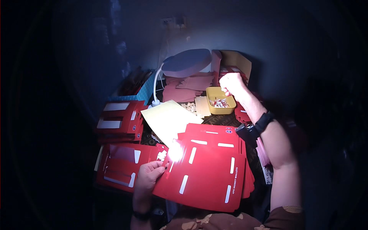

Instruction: The recorder is assembling small red money wallets or folders by inserting tabs into slots.

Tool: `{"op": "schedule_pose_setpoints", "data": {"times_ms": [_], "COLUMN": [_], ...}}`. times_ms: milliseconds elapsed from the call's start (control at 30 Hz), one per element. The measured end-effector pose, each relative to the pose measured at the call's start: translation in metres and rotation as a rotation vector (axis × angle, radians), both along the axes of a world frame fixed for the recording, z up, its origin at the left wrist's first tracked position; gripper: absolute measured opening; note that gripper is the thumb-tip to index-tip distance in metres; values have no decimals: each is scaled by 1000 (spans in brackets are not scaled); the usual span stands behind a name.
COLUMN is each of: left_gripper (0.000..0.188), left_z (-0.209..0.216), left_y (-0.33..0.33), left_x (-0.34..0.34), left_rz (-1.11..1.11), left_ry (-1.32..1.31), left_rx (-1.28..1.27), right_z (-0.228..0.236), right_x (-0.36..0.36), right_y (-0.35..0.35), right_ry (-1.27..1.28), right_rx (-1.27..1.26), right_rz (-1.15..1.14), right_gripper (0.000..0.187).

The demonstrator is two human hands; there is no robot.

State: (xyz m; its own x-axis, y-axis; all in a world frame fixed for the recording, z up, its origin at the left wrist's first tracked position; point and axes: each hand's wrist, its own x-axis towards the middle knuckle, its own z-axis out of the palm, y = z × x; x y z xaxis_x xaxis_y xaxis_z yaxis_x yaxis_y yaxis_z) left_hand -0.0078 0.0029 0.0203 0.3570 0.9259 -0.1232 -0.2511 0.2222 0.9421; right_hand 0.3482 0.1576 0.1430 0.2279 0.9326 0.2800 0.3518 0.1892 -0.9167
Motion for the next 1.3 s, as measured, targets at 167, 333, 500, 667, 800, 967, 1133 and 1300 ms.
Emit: {"op": "schedule_pose_setpoints", "data": {"times_ms": [167,333,500,667,800,967,1133,1300], "left_gripper": [19,20,20,21,22,22,26,33], "left_z": [-7,-10,-7,10,3,1,12,12], "left_y": [-3,-2,-3,-7,-10,0,-4,3], "left_x": [-5,-5,-4,8,0,-1,14,18], "left_rz": [-4,-11,-10,-24,53,68,159,126], "left_ry": [39,8,-15,-107,-146,-199,-351,-340], "left_rx": [-19,-34,-27,49,74,212,176,190], "right_z": [-28,-67,-48,-13,-6,9,33,53], "right_x": [21,64,56,38,-11,-10,-8,66], "right_y": [37,84,68,13,-28,-85,-106,-111], "right_ry": [-50,-54,-26,-208,-309,-408,-508,-191], "right_rx": [-174,-230,-229,-385,-672,-837,-443,-223], "right_rz": [-260,-438,-385,84,640,782,719,354], "right_gripper": [15,14,26,26,43,36,19,22]}}
